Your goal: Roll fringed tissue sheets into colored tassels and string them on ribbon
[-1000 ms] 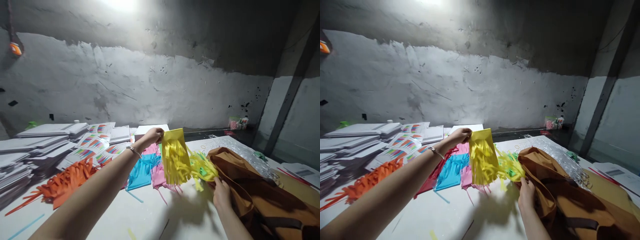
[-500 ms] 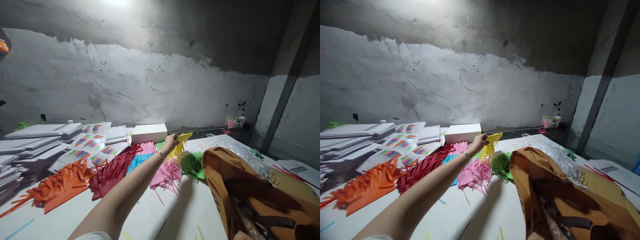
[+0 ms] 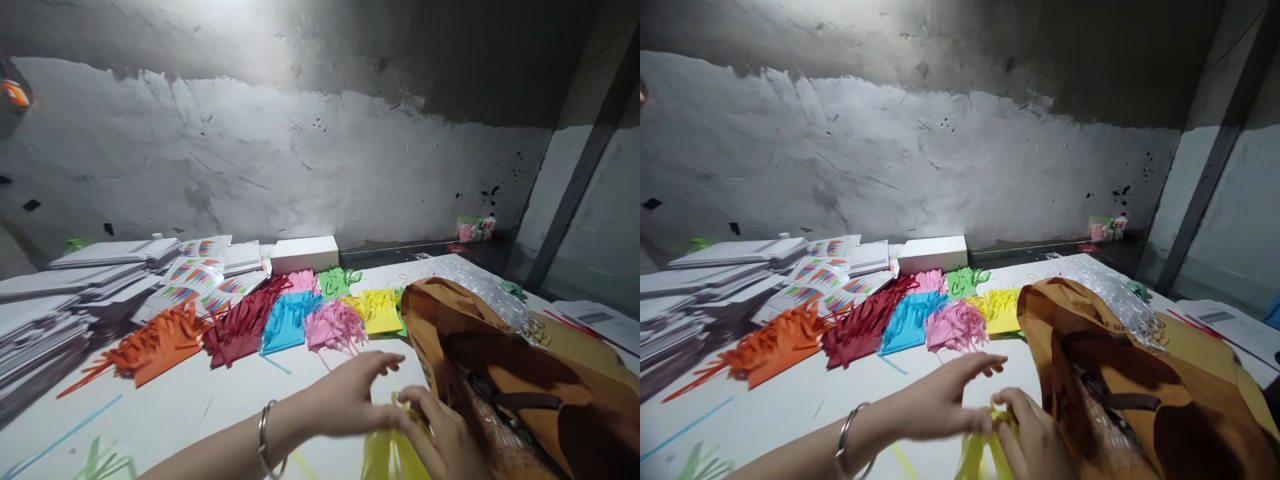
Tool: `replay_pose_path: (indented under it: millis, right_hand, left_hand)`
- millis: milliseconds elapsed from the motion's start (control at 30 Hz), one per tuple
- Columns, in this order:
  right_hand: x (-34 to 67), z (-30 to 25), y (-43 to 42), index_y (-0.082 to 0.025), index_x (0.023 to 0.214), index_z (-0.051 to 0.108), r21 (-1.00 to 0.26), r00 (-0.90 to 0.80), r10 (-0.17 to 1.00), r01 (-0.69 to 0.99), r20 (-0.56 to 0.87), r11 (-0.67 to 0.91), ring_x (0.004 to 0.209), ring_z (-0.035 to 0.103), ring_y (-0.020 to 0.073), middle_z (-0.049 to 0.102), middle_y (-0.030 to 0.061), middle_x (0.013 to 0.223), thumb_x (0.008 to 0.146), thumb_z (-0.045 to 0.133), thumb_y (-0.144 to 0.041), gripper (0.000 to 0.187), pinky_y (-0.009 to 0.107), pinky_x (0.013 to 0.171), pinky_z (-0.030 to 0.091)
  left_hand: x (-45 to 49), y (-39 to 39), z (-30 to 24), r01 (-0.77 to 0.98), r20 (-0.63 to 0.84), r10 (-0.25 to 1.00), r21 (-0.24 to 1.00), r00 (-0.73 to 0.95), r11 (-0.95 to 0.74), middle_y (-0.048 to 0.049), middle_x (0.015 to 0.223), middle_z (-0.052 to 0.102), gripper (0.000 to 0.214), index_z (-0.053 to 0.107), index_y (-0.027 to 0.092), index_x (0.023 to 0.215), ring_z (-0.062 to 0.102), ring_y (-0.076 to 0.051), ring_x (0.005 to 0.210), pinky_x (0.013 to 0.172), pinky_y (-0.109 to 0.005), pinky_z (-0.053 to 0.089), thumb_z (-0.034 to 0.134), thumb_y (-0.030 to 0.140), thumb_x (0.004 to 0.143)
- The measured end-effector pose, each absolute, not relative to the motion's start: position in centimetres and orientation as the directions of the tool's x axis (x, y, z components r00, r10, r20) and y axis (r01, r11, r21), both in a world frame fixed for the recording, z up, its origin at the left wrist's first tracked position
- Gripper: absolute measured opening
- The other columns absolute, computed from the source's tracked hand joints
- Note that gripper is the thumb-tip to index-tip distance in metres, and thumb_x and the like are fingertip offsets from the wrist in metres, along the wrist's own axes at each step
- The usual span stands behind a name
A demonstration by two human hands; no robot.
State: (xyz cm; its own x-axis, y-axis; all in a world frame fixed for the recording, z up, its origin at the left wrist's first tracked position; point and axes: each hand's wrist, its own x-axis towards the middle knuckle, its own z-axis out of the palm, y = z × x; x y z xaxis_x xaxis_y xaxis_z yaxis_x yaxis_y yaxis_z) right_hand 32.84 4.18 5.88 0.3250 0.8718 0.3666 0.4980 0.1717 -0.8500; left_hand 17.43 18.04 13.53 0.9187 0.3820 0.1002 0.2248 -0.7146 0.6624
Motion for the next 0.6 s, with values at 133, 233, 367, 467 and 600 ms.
replay_pose_path:
  millis: [133,233,367,467,600]
  right_hand:
    - [30.6,8.7,4.7,-0.023,0.099,0.06,-0.816,0.164,0.908,0.52,0.386,0.253,0.08,0.066,0.0173,0.068,0.0007,0.088,0.08,0.054,-0.022,0.021,0.024,0.073,0.05]
    - [29.8,9.2,3.8,-0.022,0.106,0.061,-0.833,0.063,0.943,0.491,0.326,0.255,0.088,0.067,0.0193,0.07,0.0026,0.095,0.083,0.062,-0.031,0.024,0.025,0.077,0.051]
    - [28.7,8.4,2.0,-0.023,0.085,0.069,-0.803,-0.118,0.976,0.555,0.183,0.218,0.08,0.067,0.0186,0.072,0.0011,0.083,0.095,0.048,-0.034,0.025,0.025,0.071,0.049]
    - [27.4,7.9,0.9,-0.025,0.096,0.073,-0.756,-0.158,0.965,0.6,0.209,0.262,0.086,0.071,0.0181,0.076,-0.0002,0.092,0.086,0.047,-0.017,0.029,0.025,0.076,0.051]
    - [26.1,7.9,0.1,-0.023,0.109,0.074,-0.56,-0.246,0.877,0.69,0.413,0.458,0.087,0.074,0.0185,0.078,0.0025,0.098,0.082,0.042,-0.011,0.044,0.027,0.076,0.056]
  left_hand:
    - [14.1,13.5,14.6,0.237,0.071,0.376,0.664,0.924,-0.709,-0.0073,0.109,0.075,0.052,0.056,0.022,0.137,0.069,-0.023,0.091,0.078,-0.029,0.051,0.07,0.029,0.087]
    - [11.2,12.8,13.8,0.283,0.127,0.481,0.669,0.867,-0.687,-0.0049,0.097,0.076,0.03,0.069,0.022,0.116,0.068,-0.019,0.083,0.073,-0.026,0.048,0.058,0.015,0.09]
    - [6.8,11.5,12.2,0.249,0.249,0.611,0.751,0.752,-0.612,-0.0063,0.09,0.072,0.015,0.071,0.019,0.092,0.065,-0.019,0.082,0.074,-0.027,0.048,0.057,0.018,0.087]
    - [4.7,9.6,10.2,0.241,0.235,0.683,0.816,0.692,-0.525,-0.0088,0.11,0.07,0.03,0.066,0.02,0.109,0.065,-0.022,0.096,0.083,-0.03,0.051,0.063,0.018,0.079]
    - [3.7,8.3,7.0,0.387,0.066,0.765,0.832,0.641,-0.397,-0.0071,0.109,0.073,0.05,0.058,0.019,0.125,0.066,-0.019,0.091,0.079,-0.028,0.052,0.058,0.011,0.076]
